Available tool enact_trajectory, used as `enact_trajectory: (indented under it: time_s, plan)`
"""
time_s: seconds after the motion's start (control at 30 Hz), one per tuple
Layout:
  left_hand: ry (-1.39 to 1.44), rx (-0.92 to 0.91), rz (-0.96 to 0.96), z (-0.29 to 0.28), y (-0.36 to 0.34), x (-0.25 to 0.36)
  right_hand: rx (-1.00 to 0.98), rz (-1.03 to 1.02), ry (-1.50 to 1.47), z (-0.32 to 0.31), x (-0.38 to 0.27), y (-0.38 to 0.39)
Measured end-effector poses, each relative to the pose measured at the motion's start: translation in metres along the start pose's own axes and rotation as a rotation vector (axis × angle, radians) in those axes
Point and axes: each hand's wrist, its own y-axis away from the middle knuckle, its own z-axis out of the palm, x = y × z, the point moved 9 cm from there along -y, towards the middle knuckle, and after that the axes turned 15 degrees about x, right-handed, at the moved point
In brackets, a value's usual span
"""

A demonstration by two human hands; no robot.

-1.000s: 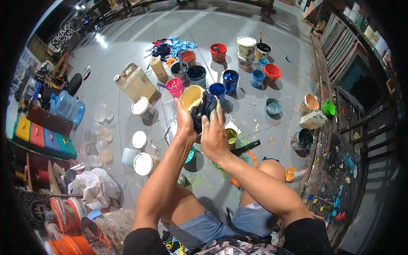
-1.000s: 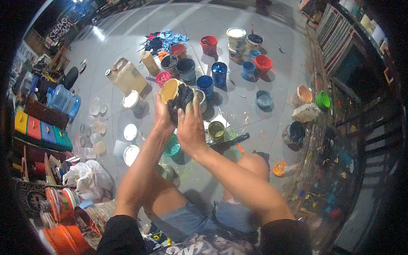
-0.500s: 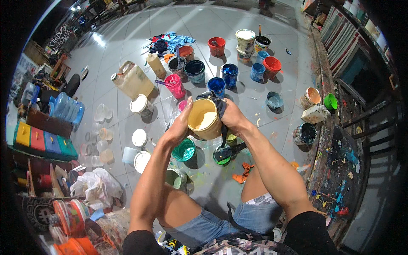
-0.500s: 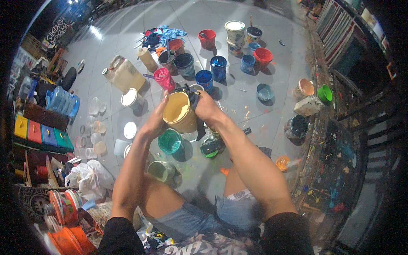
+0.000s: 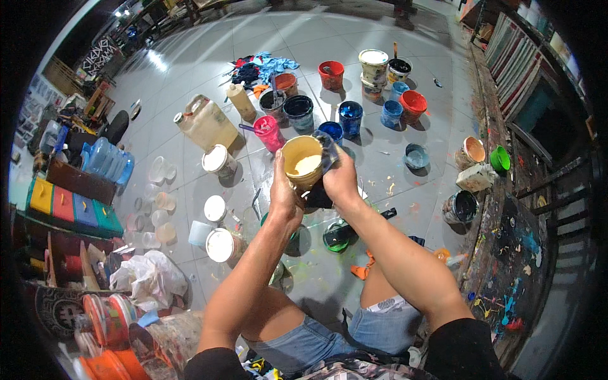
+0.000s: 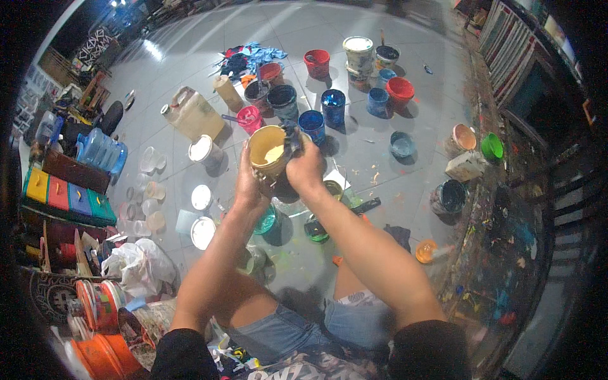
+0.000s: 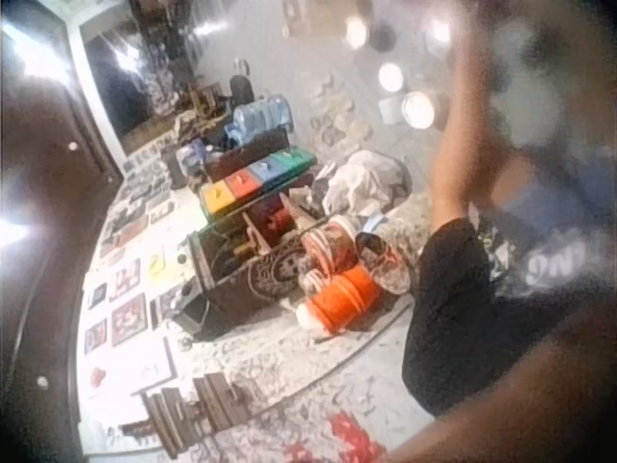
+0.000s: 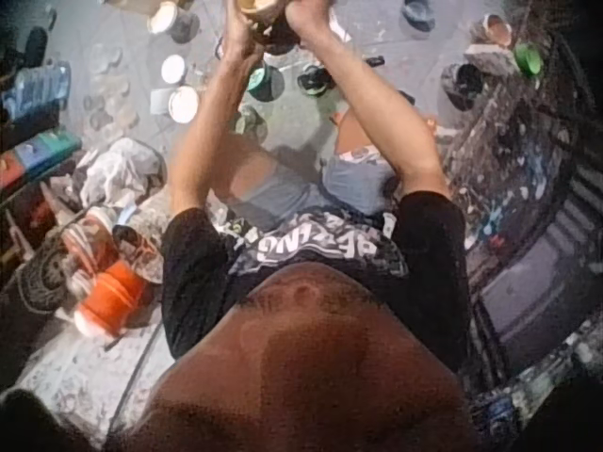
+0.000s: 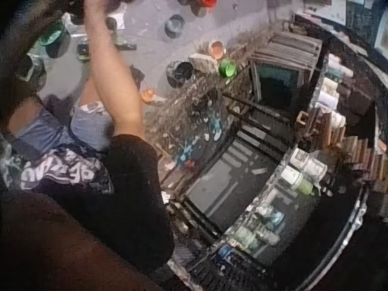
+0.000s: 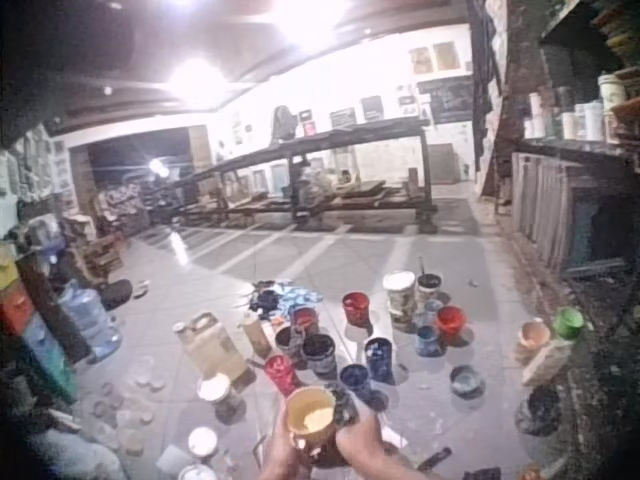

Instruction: The person cleans the rim of an ink bucket with a cloth, selects different colors of ink from several small containers, and mixes a dark blue ink into a cream-colored base using a palette knife.

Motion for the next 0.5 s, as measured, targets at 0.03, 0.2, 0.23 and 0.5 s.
enact_trajectory:
  time_s: [0.03,0.2,0.23,0.5]
  plan:
    - [-0.019,0.024,0.053,-0.003,-0.001,0.006,0.002,-0.066,0.037,0.005,-0.004,0.007]
    - [-0.193,-0.025,0.127,-0.007,-0.007,0.025,-0.007,-0.155,0.117,0.004,-0.006,0.013]
    - [-0.198,-0.086,0.12,-0.002,-0.008,0.025,-0.025,-0.124,0.056,0.002,-0.004,0.009]
    - [-0.576,-0.298,0.08,0.003,0.015,0.027,-0.391,0.37,-0.199,0.002,-0.008,0.019]
